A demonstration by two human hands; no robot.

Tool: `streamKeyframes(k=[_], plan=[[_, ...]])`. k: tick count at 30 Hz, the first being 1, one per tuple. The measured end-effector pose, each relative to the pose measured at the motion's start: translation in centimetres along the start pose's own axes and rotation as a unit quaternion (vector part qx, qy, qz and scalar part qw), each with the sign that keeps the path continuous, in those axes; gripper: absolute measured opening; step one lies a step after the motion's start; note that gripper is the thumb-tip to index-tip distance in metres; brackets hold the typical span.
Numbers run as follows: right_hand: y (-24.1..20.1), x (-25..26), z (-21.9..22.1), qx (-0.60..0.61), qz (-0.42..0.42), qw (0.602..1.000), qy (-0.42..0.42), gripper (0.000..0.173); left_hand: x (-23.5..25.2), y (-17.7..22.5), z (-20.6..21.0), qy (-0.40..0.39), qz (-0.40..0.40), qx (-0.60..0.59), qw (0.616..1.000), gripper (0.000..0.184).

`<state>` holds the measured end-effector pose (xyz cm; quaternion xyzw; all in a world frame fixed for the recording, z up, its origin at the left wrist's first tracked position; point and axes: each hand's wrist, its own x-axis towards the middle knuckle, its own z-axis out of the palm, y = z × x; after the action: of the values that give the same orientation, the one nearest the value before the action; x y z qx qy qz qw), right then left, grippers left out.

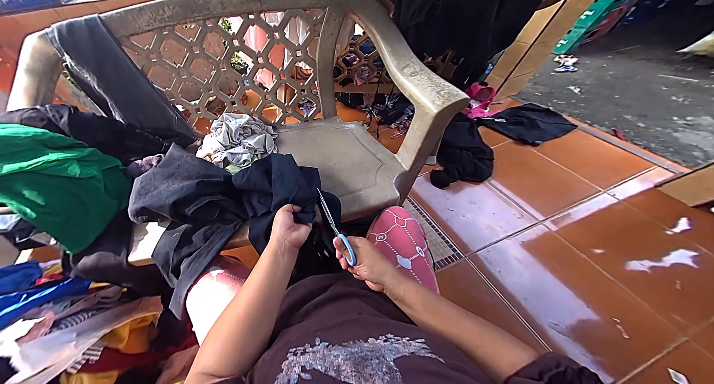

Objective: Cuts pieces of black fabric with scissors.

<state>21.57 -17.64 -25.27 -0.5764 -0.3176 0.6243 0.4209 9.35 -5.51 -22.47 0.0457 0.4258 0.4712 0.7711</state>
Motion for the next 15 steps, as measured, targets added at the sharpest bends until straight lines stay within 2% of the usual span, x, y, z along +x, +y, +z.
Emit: streamKeyframes(k=[1,3,5,7,9,10,13,15], plan=[[0.2,0.1,0.1,-0.024,-0.006,1.0,0.003,0.028,0.0,0.1,-0.1,-0.016,-0.017,-0.026,0.999,0.016],[0.6,0.1,0.1,-0.057,-0.019,0.998,0.009,0.028,0.3,0.2,-0.7,-0.082,-0.041,-0.036,0.995,0.024],[0.7,0.1,0.0,-0.069,-0.025,0.997,0.017,0.028,0.8,0.5,-1.5,-0.173,-0.057,-0.006,0.983,0.033],[0.8,0.2,-0.1,-0.077,-0.028,0.996,0.018,0.027,0.8,0.9,-1.7,-0.223,-0.047,0.072,0.971,0.027],[1.0,0.1,0.0,-0.084,-0.026,0.996,0.011,0.026,0.2,1.0,-0.9,-0.165,-0.016,0.206,0.964,0.011],[1.0,0.0,0.2,-0.084,-0.025,0.996,0.007,0.026,0.2,0.9,-0.5,-0.128,0.001,0.254,0.959,0.011],[0.9,-0.3,0.3,-0.044,-0.007,0.999,-0.002,0.027,0.9,1.0,-0.1,-0.079,0.052,0.302,0.949,0.034],[1.1,-0.4,0.2,-0.003,0.008,1.0,-0.024,0.028,0.9,1.2,-0.1,-0.066,0.099,0.319,0.94,0.042]])
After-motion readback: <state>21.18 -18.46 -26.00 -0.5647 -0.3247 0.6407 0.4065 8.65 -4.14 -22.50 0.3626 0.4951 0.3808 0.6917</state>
